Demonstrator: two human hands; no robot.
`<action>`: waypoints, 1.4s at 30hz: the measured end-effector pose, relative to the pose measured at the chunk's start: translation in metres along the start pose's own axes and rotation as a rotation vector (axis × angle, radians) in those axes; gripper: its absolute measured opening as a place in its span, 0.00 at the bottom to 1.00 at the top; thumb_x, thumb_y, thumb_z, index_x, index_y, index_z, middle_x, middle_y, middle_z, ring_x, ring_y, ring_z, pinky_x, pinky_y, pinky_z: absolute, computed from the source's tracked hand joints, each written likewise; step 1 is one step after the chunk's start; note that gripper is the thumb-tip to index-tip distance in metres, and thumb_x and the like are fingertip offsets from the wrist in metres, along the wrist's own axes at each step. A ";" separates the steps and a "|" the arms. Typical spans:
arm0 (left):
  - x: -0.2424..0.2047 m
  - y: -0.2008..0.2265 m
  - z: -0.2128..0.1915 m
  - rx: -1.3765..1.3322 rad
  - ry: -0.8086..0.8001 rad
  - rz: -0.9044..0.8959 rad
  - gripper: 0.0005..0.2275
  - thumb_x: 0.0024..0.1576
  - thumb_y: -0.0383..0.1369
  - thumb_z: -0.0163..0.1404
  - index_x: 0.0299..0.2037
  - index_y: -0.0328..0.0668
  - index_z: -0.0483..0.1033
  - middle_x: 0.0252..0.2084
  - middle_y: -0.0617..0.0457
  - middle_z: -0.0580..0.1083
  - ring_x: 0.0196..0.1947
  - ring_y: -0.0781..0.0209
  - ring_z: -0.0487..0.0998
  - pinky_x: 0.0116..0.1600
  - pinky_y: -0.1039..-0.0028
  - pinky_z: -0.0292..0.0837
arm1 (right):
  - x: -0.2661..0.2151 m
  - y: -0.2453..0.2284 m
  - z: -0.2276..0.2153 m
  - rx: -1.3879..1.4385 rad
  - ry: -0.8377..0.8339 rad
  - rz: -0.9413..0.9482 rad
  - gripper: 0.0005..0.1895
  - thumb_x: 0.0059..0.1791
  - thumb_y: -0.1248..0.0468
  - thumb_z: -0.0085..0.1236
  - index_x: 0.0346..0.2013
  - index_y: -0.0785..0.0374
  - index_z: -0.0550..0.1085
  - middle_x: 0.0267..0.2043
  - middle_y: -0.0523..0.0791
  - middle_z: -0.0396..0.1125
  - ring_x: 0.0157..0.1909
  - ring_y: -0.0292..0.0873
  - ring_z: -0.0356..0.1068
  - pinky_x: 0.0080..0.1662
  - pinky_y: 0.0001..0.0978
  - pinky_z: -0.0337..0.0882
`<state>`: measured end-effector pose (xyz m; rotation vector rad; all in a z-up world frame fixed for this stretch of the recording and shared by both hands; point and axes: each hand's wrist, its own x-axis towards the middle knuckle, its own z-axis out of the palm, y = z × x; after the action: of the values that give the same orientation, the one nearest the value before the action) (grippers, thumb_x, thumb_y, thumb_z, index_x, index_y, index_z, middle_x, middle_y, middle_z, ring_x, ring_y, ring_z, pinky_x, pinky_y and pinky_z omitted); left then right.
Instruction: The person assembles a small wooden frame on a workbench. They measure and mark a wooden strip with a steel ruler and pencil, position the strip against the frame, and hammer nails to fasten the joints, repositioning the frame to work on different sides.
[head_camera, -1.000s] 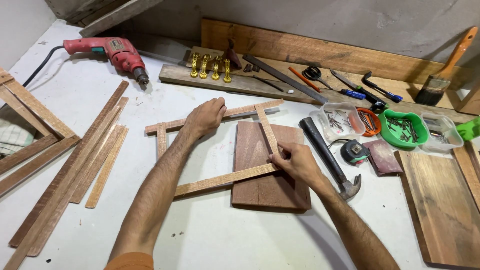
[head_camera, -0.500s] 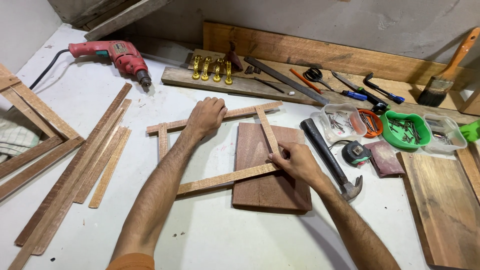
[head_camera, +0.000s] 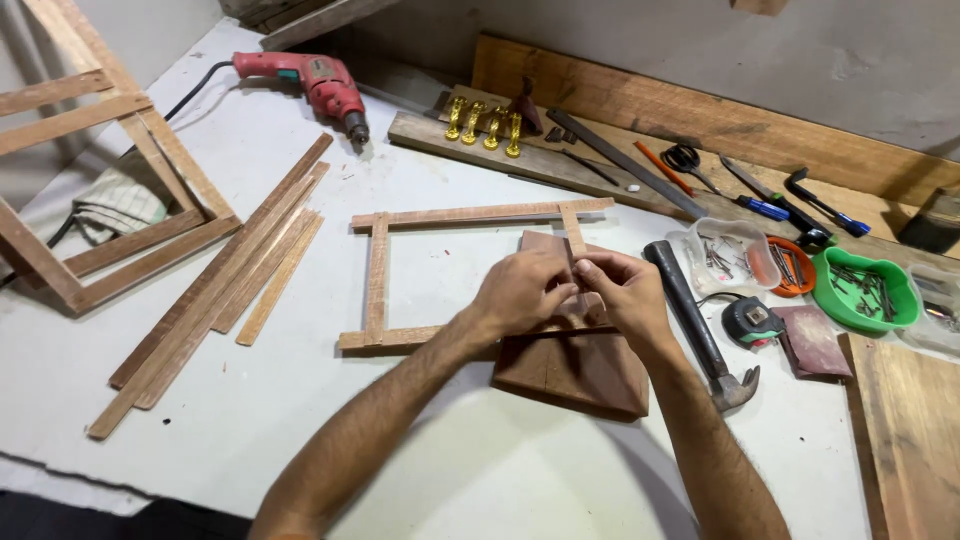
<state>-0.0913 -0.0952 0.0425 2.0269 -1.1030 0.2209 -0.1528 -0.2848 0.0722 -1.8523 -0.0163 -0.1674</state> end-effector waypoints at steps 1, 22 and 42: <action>-0.004 0.004 0.004 0.011 0.009 -0.009 0.08 0.61 0.39 0.55 0.37 0.44 0.80 0.33 0.54 0.80 0.32 0.62 0.78 0.43 0.67 0.78 | -0.001 0.001 0.002 0.004 -0.015 -0.007 0.16 0.53 0.62 0.59 0.54 0.65 0.78 0.42 0.46 0.78 0.39 0.37 0.77 0.40 0.27 0.78; 0.047 -0.034 -0.003 0.041 -0.012 -0.096 0.10 0.59 0.41 0.59 0.36 0.43 0.80 0.29 0.56 0.77 0.31 0.62 0.75 0.43 0.66 0.75 | 0.077 0.030 -0.056 0.431 0.180 0.179 0.10 0.54 0.66 0.54 0.44 0.71 0.76 0.41 0.52 0.76 0.40 0.43 0.78 0.45 0.32 0.82; 0.198 -0.086 0.067 0.182 -0.202 -0.152 0.13 0.57 0.42 0.57 0.45 0.42 0.77 0.46 0.48 0.73 0.53 0.53 0.70 0.61 0.55 0.65 | 0.197 0.105 -0.191 -1.364 -0.332 0.462 0.20 0.47 0.57 0.66 0.45 0.71 0.79 0.50 0.56 0.75 0.55 0.52 0.75 0.62 0.44 0.73</action>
<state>0.0804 -0.2420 0.0463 2.3250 -1.0760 0.0401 0.0317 -0.5124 0.0494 -3.1416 0.3786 0.6092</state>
